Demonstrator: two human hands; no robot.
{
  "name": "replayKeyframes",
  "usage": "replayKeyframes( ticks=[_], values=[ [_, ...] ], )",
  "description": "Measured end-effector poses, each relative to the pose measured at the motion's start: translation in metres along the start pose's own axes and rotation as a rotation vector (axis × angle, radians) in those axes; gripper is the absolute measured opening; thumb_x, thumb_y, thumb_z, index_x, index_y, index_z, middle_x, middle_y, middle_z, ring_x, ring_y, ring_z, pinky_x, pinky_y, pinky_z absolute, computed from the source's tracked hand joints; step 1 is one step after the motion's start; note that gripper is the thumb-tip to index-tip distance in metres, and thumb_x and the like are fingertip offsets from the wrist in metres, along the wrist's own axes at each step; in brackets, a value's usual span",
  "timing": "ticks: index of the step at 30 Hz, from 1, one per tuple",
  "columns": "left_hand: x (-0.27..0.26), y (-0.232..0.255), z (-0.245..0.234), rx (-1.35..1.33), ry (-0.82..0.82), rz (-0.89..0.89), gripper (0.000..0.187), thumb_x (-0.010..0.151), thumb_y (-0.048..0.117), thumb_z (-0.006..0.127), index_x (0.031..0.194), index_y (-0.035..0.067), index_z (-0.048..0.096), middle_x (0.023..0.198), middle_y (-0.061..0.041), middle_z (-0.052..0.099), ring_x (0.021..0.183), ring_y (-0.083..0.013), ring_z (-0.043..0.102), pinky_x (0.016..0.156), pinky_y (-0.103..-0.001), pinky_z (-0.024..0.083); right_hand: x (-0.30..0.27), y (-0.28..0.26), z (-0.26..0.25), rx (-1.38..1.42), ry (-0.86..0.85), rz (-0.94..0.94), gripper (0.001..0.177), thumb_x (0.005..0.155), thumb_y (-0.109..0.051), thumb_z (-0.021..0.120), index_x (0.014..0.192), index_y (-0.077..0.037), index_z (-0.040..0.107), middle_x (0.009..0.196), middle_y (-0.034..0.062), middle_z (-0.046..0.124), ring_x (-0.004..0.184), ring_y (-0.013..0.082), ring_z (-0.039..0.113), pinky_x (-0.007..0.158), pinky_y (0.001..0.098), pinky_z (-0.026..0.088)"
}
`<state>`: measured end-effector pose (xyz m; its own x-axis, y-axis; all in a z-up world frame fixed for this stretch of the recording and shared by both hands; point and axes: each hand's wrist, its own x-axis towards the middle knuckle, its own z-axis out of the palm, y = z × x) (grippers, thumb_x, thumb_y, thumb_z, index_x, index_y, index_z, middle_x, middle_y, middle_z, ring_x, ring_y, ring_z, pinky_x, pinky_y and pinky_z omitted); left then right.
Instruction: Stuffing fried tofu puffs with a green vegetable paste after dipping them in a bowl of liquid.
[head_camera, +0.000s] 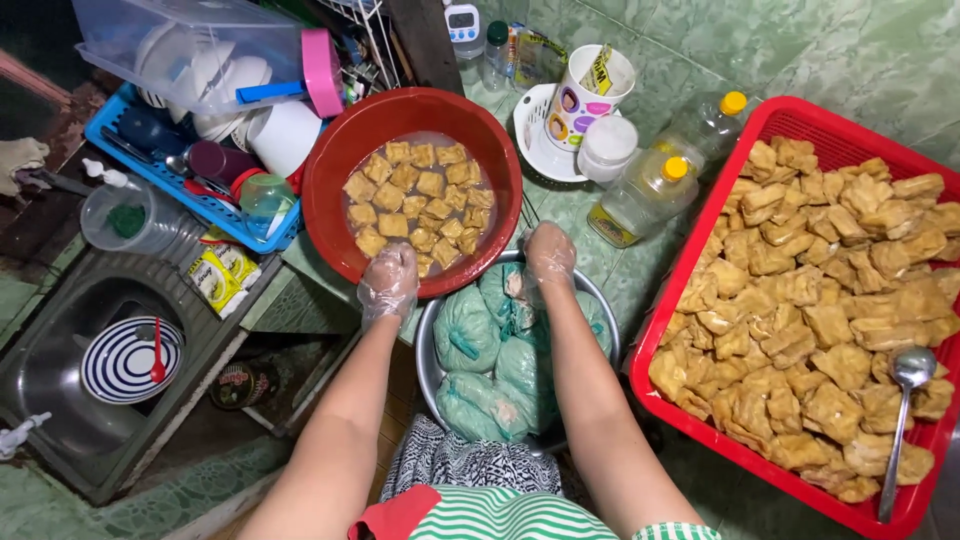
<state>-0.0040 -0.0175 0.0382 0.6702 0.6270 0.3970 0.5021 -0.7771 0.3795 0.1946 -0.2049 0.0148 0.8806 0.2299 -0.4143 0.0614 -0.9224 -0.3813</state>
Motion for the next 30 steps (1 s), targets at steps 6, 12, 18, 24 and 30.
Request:
replayKeyframes(
  ticks=[6,12,18,24,30],
  values=[
    [0.003,-0.006,0.01,0.009,-0.049,-0.082,0.039,0.098,0.037,0.055,0.068,0.012,0.063,0.059,-0.012,0.065,0.067,-0.0335,0.073,0.06,-0.049,0.06,-0.043,-0.006,-0.031,0.083,0.018,0.072,0.034,0.097,-0.024,0.057,0.105,0.004,0.075,0.104,0.0274,0.075,0.112,0.0479,0.068,0.097,0.0573,0.055],
    [0.003,-0.01,0.02,-0.066,-0.124,-0.186,0.043,0.099,0.04,0.053,0.07,0.01,0.064,0.065,-0.014,0.068,0.074,-0.036,0.074,0.065,-0.054,0.06,-0.129,-0.036,-0.079,0.159,0.145,0.046,0.048,0.108,-0.034,0.044,0.11,0.005,0.072,0.105,0.0347,0.072,0.111,0.0519,0.067,0.1,0.0622,0.052],
    [0.002,-0.018,0.028,-0.124,-0.156,-0.139,0.04,0.101,0.034,0.053,0.074,0.009,0.066,0.072,-0.017,0.069,0.079,-0.0358,0.074,0.066,-0.053,0.061,-0.157,-0.038,-0.051,0.004,0.056,-0.055,0.053,0.098,-0.052,0.059,0.128,-0.009,0.067,0.103,0.0254,0.073,0.107,0.0463,0.069,0.094,0.0598,0.056],
    [0.033,-0.033,0.036,-0.287,-0.635,-0.562,0.054,0.103,0.061,0.033,0.115,0.021,0.067,0.12,-0.009,0.07,0.126,-0.0332,0.06,0.102,-0.06,0.048,-0.243,-0.07,-0.135,0.246,0.137,-0.057,0.052,0.103,-0.035,0.058,0.136,0.005,0.058,0.118,0.0381,0.067,0.117,0.0552,0.06,0.103,0.065,0.046],
    [0.079,0.017,-0.016,-0.434,-0.641,-0.189,0.048,0.109,0.033,0.04,0.149,0.007,0.046,0.154,-0.024,0.042,0.144,-0.0419,0.042,0.116,-0.057,0.041,-0.242,-0.027,-0.118,0.171,0.417,0.098,0.061,0.097,-0.05,0.064,0.146,-0.014,0.057,0.091,0.0322,0.07,0.097,0.0529,0.066,0.088,0.0665,0.052]
  ],
)
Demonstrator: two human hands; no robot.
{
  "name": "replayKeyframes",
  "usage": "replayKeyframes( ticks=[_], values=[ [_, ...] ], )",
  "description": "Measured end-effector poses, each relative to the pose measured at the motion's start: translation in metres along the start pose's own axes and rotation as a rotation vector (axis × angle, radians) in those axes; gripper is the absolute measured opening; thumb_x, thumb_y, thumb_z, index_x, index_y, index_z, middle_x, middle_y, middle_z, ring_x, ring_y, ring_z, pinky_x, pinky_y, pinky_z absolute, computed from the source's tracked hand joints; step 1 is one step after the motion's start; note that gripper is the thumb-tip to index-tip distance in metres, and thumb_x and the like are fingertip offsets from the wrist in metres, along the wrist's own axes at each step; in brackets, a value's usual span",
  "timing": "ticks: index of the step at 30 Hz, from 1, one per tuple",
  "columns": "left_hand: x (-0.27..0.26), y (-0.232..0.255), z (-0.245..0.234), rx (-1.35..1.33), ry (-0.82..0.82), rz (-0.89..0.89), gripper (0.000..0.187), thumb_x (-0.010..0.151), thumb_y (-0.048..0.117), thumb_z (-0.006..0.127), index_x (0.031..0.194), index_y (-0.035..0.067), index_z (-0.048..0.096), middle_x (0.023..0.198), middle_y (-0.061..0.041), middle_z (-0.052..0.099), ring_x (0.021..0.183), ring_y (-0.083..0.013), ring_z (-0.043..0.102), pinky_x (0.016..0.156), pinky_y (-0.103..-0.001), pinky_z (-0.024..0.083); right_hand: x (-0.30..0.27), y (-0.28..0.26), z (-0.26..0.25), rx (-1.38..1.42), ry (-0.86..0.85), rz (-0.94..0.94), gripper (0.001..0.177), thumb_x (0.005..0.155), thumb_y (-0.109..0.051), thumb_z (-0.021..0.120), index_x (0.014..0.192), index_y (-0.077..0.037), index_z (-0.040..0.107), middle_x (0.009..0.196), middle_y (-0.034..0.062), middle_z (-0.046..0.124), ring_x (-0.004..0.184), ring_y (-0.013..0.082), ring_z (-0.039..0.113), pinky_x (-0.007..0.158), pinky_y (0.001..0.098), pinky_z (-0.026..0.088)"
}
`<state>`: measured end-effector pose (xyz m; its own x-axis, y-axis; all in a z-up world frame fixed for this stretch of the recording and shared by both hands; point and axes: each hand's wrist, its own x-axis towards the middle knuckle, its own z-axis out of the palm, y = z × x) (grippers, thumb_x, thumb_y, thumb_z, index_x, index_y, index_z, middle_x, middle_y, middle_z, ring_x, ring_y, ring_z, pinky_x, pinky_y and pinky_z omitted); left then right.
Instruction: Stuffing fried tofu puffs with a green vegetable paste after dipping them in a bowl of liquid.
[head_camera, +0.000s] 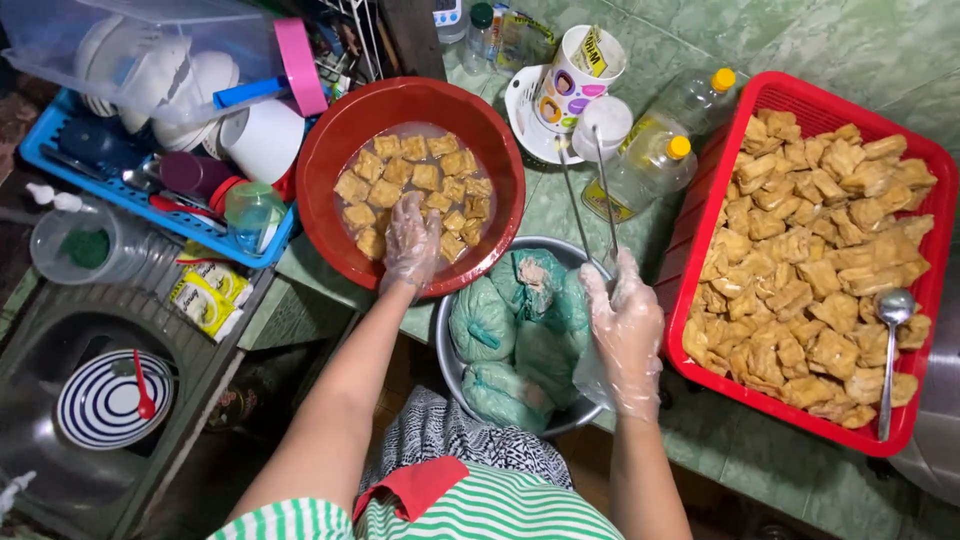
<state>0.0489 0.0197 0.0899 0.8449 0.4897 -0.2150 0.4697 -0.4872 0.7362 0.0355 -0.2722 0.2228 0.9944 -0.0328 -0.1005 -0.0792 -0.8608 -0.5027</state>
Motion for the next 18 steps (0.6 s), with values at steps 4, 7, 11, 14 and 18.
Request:
replayKeyframes(
  ticks=[4,7,11,14,18],
  values=[
    [0.019,0.001,0.008,0.07,0.043,0.085,0.055,0.11,0.028,0.042,0.154,-0.005,0.036,0.158,-0.032,0.034,0.148,-0.0461,0.035,0.122,-0.056,0.034,-0.004,-0.027,0.039,-0.018,-0.031,-0.08,0.054,0.1,-0.045,0.062,0.145,-0.016,0.059,0.11,0.0259,0.073,0.101,0.047,0.069,0.089,0.0609,0.057],
    [0.048,-0.023,0.029,0.044,0.091,0.125,0.055,0.111,0.025,0.037,0.154,-0.009,0.035,0.158,-0.035,0.033,0.148,-0.0477,0.034,0.122,-0.056,0.034,-0.002,-0.014,0.069,-0.399,-0.026,-0.13,0.058,0.098,-0.05,0.06,0.143,-0.014,0.06,0.091,0.0222,0.075,0.084,0.0444,0.074,0.081,0.0589,0.061],
    [0.075,-0.055,0.056,0.293,0.233,0.226,0.062,0.107,0.039,0.046,0.154,-0.001,0.041,0.16,-0.028,0.031,0.149,-0.0458,0.029,0.119,-0.062,0.029,-0.012,-0.028,0.034,-0.169,-0.094,0.037,0.065,0.095,-0.054,0.064,0.145,-0.014,0.059,0.102,0.0277,0.073,0.098,0.0499,0.07,0.089,0.0626,0.055],
    [0.066,-0.011,0.023,0.412,-0.097,0.236,0.077,0.104,0.063,0.034,0.162,0.011,0.031,0.17,-0.024,0.015,0.155,-0.049,0.01,0.116,-0.077,0.016,-0.018,-0.027,0.002,0.053,0.038,0.131,0.066,0.089,-0.051,0.074,0.144,-0.016,0.062,0.11,0.0259,0.072,0.106,0.0461,0.068,0.091,0.0576,0.054],
    [0.077,-0.015,0.044,0.689,-0.31,0.424,0.087,0.095,0.081,0.034,0.165,0.029,0.027,0.173,-0.018,0.015,0.158,-0.0452,0.006,0.111,-0.083,-0.002,-0.011,0.023,-0.038,0.244,0.32,0.299,0.071,0.088,-0.045,0.086,0.146,-0.011,0.063,0.09,0.0127,0.07,0.084,0.0239,0.065,0.076,0.0424,0.054]
  ],
)
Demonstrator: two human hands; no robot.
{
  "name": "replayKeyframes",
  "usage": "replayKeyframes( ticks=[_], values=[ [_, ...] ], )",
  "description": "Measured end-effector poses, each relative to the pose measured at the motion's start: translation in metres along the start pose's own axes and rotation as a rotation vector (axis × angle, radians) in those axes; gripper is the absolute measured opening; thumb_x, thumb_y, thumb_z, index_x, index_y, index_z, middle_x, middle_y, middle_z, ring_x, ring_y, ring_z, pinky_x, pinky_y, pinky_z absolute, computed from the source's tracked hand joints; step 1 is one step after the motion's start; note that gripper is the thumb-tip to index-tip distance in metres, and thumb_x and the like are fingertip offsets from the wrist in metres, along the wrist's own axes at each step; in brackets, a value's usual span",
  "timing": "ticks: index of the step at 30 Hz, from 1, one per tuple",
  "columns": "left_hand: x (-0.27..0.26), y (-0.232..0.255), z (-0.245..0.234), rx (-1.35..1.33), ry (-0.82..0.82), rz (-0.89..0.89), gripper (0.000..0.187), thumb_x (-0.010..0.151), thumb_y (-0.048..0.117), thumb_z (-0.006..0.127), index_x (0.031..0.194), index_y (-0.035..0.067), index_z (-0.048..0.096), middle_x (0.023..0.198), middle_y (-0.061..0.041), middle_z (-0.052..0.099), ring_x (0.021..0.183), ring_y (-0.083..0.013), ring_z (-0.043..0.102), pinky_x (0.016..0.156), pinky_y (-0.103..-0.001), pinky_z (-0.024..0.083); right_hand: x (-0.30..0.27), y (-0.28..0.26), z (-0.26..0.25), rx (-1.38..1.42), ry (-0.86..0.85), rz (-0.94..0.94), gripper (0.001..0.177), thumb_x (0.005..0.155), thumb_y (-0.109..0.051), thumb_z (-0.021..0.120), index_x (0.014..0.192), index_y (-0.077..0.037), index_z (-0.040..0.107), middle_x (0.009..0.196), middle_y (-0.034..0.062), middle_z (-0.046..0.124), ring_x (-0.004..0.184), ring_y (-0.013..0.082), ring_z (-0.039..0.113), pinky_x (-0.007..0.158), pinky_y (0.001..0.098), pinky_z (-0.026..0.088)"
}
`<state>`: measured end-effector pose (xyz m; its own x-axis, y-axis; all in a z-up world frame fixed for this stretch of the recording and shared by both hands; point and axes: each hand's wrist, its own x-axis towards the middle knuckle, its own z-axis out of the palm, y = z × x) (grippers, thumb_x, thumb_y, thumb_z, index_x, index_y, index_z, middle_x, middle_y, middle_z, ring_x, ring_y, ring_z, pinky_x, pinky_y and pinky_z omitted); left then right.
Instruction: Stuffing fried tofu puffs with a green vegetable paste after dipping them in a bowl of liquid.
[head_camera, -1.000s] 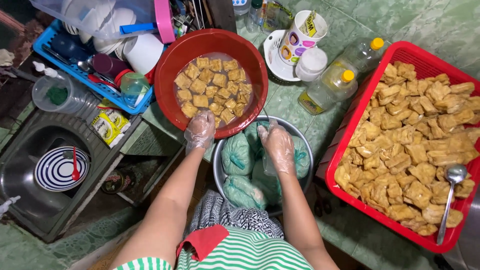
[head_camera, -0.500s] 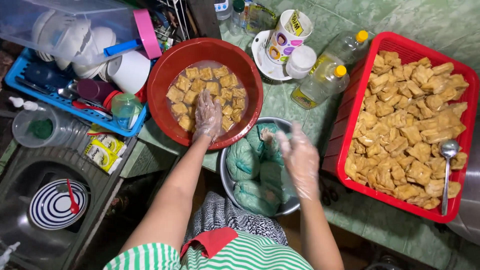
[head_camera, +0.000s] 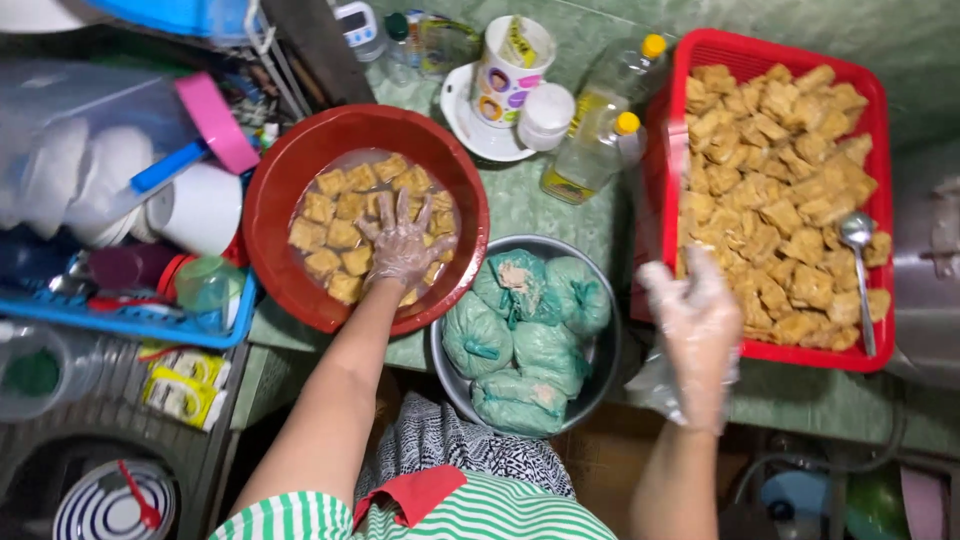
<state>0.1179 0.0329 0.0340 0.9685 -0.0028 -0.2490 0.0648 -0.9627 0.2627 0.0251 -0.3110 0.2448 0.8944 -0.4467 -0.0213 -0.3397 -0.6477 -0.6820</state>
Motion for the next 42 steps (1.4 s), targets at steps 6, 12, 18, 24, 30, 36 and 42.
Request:
replayKeyframes(
  ticks=[6,12,18,24,30,36,42],
  values=[
    [0.019,0.008,-0.02,-0.005,-0.332,-0.128,0.102,0.083,0.088,0.023,0.164,0.037,-0.012,0.169,-0.006,-0.028,0.15,-0.0403,-0.028,0.118,-0.075,0.012,0.062,0.075,-0.058,-0.261,0.225,0.061,0.052,0.102,-0.045,0.078,0.122,0.002,0.064,0.087,0.0154,0.067,0.082,0.0369,0.065,0.073,0.0492,0.049],
    [0.062,0.013,-0.02,-0.12,-0.375,-0.208,0.06,0.092,0.073,0.038,0.122,0.025,0.017,0.126,-0.006,0.01,0.114,-0.0345,0.013,0.101,-0.066,0.034,0.09,0.149,-0.061,-0.646,0.249,-0.152,0.061,0.101,-0.045,0.079,0.13,0.008,0.071,0.109,0.0315,0.073,0.098,0.0504,0.067,0.081,0.0545,0.052],
    [0.053,-0.005,-0.001,-0.299,-0.449,-0.4,0.055,0.103,0.055,0.057,0.072,0.01,0.053,0.074,-0.006,0.056,0.07,-0.0269,0.062,0.079,-0.056,0.06,0.093,0.155,-0.063,-1.157,0.297,-0.203,0.053,0.099,-0.068,0.069,0.122,-0.021,0.08,0.094,0.0151,0.079,0.091,0.0381,0.071,0.08,0.0459,0.053],
    [-0.012,-0.027,-0.019,0.104,-0.579,0.074,0.086,0.094,0.003,0.032,0.166,0.035,-0.004,0.171,-0.019,-0.015,0.159,-0.0355,-0.008,0.127,-0.054,0.008,0.056,0.04,-0.03,-0.702,0.431,-0.738,0.032,0.114,-0.025,0.073,0.122,0.006,0.077,0.098,0.0235,0.071,0.087,0.0438,0.064,0.076,0.0495,0.044],
    [-0.02,-0.091,0.031,0.056,-0.23,-0.015,0.058,0.101,0.052,0.035,0.147,0.02,0.05,0.156,-0.01,0.042,0.146,-0.0347,0.039,0.117,-0.055,0.031,0.004,-0.073,0.163,-0.101,-0.435,-0.642,0.034,0.103,-0.035,0.06,0.129,-0.017,0.072,0.119,0.0174,0.072,0.122,0.0399,0.061,0.11,0.05,0.044],
    [-0.01,-0.114,-0.042,-0.424,0.062,-0.493,0.082,0.101,0.056,0.047,0.167,0.021,0.013,0.171,-0.017,0.011,0.152,-0.0514,0.022,0.117,-0.064,0.037,0.06,-0.053,0.371,-0.267,-0.691,-0.427,0.076,0.097,-0.063,0.062,0.159,-0.025,0.037,0.158,0.0196,0.037,0.139,0.0442,0.048,0.112,0.0576,0.047],
    [-0.002,-0.09,-0.087,-0.814,-0.09,-0.662,0.092,0.094,0.085,0.019,0.167,0.03,0.004,0.167,-0.027,0.018,0.155,-0.0457,0.017,0.124,-0.058,0.022,0.051,-0.113,0.38,-0.237,-0.893,-0.31,0.077,0.1,-0.074,0.033,0.161,-0.027,0.031,0.165,0.0105,0.036,0.151,0.0326,0.036,0.124,0.0514,0.029]
  ],
)
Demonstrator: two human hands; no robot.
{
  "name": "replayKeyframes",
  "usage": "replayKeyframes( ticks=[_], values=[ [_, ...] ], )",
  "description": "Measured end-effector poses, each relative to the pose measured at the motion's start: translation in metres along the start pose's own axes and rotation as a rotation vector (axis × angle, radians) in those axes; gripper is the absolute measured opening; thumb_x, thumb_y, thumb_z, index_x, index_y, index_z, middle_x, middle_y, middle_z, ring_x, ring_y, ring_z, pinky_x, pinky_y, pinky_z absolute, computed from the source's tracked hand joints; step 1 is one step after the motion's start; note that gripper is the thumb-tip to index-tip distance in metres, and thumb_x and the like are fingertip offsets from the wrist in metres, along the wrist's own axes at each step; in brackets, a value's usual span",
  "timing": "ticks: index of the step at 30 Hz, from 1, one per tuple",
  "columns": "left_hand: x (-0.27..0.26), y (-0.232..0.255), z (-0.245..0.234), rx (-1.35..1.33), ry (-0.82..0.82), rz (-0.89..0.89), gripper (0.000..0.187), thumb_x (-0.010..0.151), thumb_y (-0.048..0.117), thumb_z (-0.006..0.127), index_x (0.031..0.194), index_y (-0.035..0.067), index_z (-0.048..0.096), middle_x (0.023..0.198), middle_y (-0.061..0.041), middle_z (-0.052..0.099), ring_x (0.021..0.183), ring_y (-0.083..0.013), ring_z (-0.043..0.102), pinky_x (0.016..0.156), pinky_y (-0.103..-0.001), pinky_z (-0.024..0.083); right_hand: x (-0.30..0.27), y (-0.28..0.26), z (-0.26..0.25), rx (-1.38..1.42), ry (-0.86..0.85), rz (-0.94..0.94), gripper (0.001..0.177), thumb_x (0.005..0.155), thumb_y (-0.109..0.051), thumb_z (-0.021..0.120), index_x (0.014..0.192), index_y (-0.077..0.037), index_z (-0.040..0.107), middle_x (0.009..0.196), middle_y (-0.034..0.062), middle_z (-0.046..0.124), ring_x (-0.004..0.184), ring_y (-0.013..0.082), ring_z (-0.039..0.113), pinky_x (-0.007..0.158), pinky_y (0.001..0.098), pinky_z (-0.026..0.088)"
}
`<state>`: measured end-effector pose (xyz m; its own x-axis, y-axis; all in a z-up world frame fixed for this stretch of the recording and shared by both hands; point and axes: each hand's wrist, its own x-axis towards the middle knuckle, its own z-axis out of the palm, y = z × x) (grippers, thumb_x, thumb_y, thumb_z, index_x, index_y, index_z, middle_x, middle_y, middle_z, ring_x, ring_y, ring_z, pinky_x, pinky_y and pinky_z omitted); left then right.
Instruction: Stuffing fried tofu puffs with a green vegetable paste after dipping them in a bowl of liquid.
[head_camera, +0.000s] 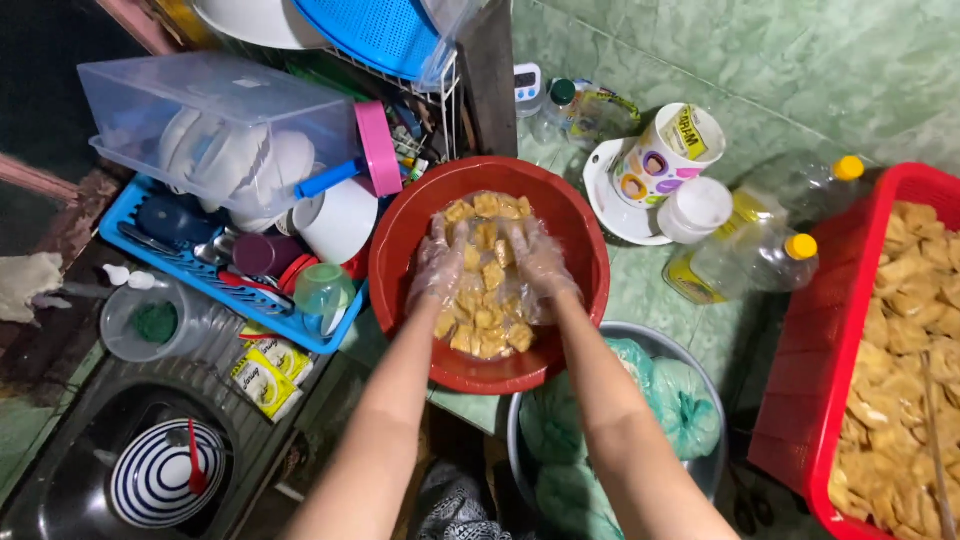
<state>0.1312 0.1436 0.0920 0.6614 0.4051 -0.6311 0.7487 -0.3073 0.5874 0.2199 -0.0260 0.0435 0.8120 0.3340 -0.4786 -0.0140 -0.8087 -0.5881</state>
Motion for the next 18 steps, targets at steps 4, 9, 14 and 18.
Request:
replayKeyframes(
  ticks=[4,9,14,18],
  values=[
    [0.011,0.006,0.019,-0.128,0.084,0.012,0.091,0.088,0.091,0.031,0.163,0.043,0.016,0.165,-0.023,0.027,0.153,-0.0433,0.027,0.123,-0.058,0.025,-0.014,-0.049,0.029,0.112,-0.074,-0.015,0.092,0.093,-0.084,0.03,0.145,-0.014,0.057,0.152,0.0193,0.052,0.148,0.0354,0.04,0.129,0.047,0.02],
    [0.007,0.001,0.033,-0.286,0.038,-0.054,0.094,0.091,0.084,0.031,0.159,0.02,0.034,0.159,-0.024,0.039,0.151,-0.0385,0.033,0.127,-0.049,0.022,-0.029,-0.061,0.056,0.65,0.046,0.11,0.068,0.099,-0.047,0.054,0.141,0.006,0.056,0.136,0.035,0.06,0.134,0.0472,0.054,0.116,0.0536,0.042],
    [0.02,-0.02,0.063,-0.182,0.069,-0.032,0.082,0.095,0.077,0.034,0.153,0.02,0.042,0.154,-0.02,0.047,0.146,-0.0343,0.041,0.124,-0.047,0.029,0.003,-0.005,0.102,0.488,0.185,0.149,0.039,0.09,-0.021,0.063,0.116,0.008,0.067,0.113,0.0306,0.07,0.12,0.0454,0.063,0.102,0.051,0.053],
    [0.037,-0.032,0.084,-0.076,0.083,-0.004,0.07,0.099,0.07,0.037,0.148,0.021,0.049,0.149,-0.017,0.054,0.141,-0.0301,0.048,0.121,-0.045,0.036,0.029,0.043,0.133,0.233,0.265,0.128,0.036,0.087,-0.027,0.073,0.091,0.009,0.073,0.091,0.031,0.073,0.102,0.048,0.069,0.085,0.0597,0.056]
  ],
)
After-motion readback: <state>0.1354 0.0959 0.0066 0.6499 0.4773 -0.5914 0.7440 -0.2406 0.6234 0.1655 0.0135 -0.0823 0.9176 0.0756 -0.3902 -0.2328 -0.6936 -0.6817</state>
